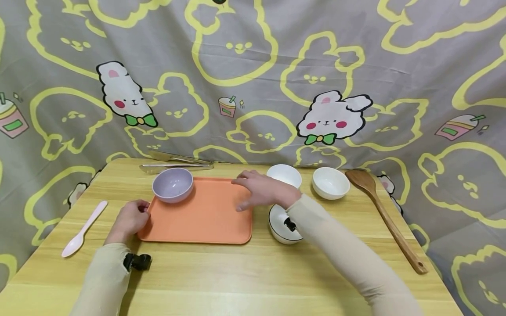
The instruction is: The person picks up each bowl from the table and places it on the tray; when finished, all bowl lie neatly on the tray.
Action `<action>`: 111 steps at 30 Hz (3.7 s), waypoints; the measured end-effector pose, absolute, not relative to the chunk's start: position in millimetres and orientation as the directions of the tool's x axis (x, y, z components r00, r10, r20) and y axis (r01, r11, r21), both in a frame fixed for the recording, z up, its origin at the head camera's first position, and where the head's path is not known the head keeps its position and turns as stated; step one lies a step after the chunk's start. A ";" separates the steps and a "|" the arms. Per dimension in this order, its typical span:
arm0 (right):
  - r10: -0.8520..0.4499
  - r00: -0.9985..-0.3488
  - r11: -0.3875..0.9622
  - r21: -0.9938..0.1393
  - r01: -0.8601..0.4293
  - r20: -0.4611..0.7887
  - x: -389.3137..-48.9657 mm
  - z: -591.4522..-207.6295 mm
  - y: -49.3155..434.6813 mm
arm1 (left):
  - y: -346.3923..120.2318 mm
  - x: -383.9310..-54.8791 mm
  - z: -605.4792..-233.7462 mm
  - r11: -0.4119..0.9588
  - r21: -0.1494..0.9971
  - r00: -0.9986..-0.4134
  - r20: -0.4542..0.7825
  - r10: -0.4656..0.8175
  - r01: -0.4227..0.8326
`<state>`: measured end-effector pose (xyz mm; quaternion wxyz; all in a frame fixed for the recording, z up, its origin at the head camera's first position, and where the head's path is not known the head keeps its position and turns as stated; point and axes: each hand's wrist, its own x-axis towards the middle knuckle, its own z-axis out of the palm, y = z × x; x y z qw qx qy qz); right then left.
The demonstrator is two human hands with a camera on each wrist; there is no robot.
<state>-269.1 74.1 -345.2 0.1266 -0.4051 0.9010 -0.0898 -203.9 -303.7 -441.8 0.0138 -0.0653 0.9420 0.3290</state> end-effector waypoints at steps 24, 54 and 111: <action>-0.689 -0.720 0.703 -0.315 -0.638 -0.079 -229.8 -357.5 152.0 | -307.2 -204.3 -440.2 0.757 0.638 -0.990 -0.100 -0.099 -0.141; -0.600 -0.800 0.760 -0.332 -0.559 -0.029 -197.8 -391.6 181.9 | -308.9 -205.9 -443.7 0.763 0.635 -0.992 -0.080 -0.094 -0.123; -0.646 -0.761 0.735 -0.320 -0.597 -0.063 -210.5 -371.8 159.7 | -308.4 -204.4 -441.4 0.730 0.665 -0.987 -0.126 -0.102 -0.160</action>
